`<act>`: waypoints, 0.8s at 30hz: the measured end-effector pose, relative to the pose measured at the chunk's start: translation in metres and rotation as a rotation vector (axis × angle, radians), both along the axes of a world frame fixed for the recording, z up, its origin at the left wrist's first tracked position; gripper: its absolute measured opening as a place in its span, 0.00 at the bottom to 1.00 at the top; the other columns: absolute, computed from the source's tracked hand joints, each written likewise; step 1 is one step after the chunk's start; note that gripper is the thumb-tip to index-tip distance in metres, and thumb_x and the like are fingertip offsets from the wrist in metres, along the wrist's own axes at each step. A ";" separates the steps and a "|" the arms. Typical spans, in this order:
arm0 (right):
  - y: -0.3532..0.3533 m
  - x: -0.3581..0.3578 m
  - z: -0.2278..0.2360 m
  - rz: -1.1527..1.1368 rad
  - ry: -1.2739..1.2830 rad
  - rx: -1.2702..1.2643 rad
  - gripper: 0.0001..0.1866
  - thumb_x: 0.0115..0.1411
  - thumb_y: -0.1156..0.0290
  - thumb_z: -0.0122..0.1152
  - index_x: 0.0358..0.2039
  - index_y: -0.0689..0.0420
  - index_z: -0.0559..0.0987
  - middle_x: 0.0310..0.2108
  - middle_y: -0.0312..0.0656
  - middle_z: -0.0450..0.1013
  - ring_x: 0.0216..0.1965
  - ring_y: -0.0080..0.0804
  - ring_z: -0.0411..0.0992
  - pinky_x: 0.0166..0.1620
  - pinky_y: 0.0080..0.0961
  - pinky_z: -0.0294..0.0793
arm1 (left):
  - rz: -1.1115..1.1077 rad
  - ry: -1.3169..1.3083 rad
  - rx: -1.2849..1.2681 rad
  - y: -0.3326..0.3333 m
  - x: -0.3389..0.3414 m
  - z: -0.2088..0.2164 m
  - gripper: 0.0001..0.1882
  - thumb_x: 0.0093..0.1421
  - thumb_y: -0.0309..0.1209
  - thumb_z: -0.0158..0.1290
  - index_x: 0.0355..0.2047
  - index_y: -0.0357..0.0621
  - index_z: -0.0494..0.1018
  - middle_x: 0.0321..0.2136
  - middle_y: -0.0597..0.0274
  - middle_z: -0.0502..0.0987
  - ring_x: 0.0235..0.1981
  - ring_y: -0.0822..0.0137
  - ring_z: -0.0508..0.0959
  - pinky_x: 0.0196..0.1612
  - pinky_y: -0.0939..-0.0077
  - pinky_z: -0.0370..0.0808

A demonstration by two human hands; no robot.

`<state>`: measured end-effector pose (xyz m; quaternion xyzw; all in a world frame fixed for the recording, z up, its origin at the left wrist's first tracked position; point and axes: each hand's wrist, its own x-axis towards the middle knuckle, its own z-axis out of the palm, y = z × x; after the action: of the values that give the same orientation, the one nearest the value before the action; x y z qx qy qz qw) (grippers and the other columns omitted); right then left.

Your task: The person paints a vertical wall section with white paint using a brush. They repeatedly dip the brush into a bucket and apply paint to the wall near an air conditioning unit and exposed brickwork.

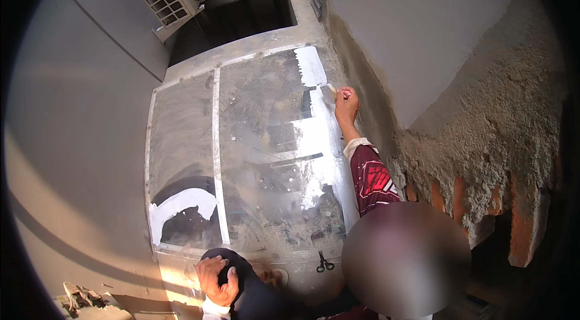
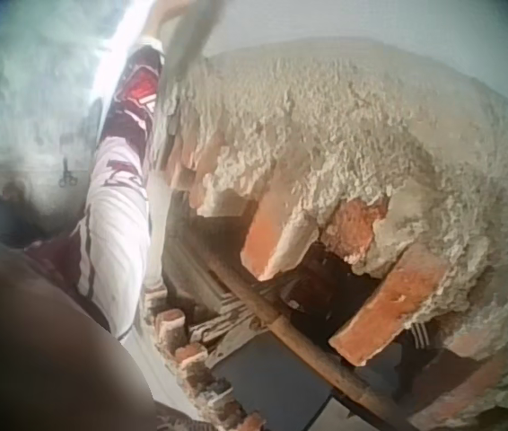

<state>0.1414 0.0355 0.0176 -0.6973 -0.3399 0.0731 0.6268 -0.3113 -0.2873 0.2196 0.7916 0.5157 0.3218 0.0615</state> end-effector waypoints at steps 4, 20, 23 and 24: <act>0.011 0.004 -0.021 -0.003 -0.041 0.038 0.09 0.58 0.70 0.61 0.36 0.61 0.77 0.30 0.48 0.77 0.33 0.41 0.76 0.39 0.35 0.73 | 0.046 0.145 -0.035 -0.028 -0.005 0.001 0.13 0.53 0.26 0.58 0.39 0.39 0.72 0.36 0.52 0.77 0.40 0.50 0.76 0.50 0.53 0.68; 0.009 0.020 -0.033 0.042 -0.108 0.039 0.10 0.57 0.67 0.63 0.36 0.60 0.79 0.27 0.46 0.78 0.30 0.37 0.76 0.36 0.31 0.73 | 0.016 0.187 0.026 -0.022 0.009 0.005 0.10 0.51 0.27 0.56 0.34 0.37 0.73 0.32 0.53 0.78 0.36 0.52 0.77 0.48 0.53 0.69; -0.002 0.026 -0.035 0.076 -0.150 -0.016 0.09 0.57 0.69 0.62 0.36 0.60 0.79 0.30 0.50 0.77 0.32 0.45 0.76 0.38 0.35 0.72 | 0.018 0.166 0.021 -0.019 0.011 0.004 0.10 0.51 0.26 0.56 0.34 0.37 0.73 0.32 0.54 0.78 0.36 0.53 0.78 0.48 0.53 0.69; -0.006 0.023 -0.034 0.089 -0.166 -0.041 0.08 0.57 0.70 0.61 0.36 0.60 0.78 0.31 0.52 0.76 0.33 0.48 0.75 0.40 0.36 0.72 | 0.020 0.170 0.024 -0.018 0.011 0.003 0.09 0.51 0.26 0.56 0.34 0.37 0.73 0.32 0.54 0.78 0.36 0.53 0.78 0.48 0.53 0.69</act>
<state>0.1645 0.0295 -0.0167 -0.6979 -0.4199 0.0498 0.5781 -0.3000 -0.3052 0.2228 0.8116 0.5231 0.2601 0.0045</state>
